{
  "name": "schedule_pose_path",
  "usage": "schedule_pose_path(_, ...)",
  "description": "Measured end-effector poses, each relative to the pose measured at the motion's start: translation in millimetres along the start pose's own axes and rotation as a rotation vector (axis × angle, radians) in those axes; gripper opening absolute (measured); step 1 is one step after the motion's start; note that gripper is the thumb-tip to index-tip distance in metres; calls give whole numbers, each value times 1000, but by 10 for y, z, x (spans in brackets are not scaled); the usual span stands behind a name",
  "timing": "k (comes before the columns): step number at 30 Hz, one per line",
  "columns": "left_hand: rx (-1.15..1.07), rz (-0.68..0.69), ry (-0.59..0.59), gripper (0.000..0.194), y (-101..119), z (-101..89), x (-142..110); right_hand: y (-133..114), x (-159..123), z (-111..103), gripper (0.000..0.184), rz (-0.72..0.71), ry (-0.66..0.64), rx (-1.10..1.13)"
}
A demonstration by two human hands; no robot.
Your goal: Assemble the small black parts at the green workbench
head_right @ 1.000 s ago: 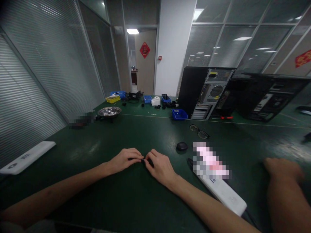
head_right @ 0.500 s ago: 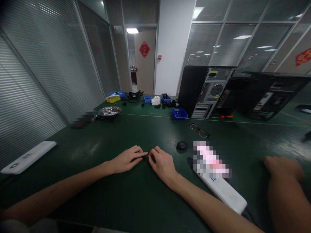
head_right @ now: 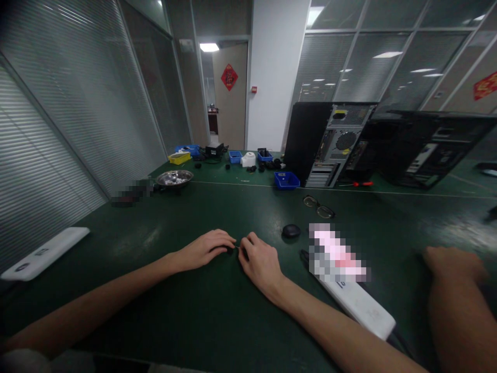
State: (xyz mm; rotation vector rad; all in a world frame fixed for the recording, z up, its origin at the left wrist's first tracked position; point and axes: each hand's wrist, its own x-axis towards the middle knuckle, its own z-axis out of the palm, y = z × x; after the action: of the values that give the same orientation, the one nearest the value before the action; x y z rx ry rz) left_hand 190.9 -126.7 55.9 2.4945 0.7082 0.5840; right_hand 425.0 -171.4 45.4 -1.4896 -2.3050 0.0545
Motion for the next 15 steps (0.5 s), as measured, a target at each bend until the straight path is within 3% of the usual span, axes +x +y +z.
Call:
schedule_pose_path(4, 35, 6, -20, 30, -9, 20, 19, -1, 3, -7, 10, -9, -12, 4)
schedule_pose_path(8, 80, -35, 45, 29, -194, -33, -62, 11, 0, 20, 11, -7, -2, -6)
schedule_pose_path(11, 96, -136, 120, 31, -513, -203, -161, 24, -1, 40, 11, -8, 0, 10)
schedule_pose_path(15, 194, -414, 293, 30, -1128, -668, -442, 34, 1, 32, 13, -11, -11, 24)
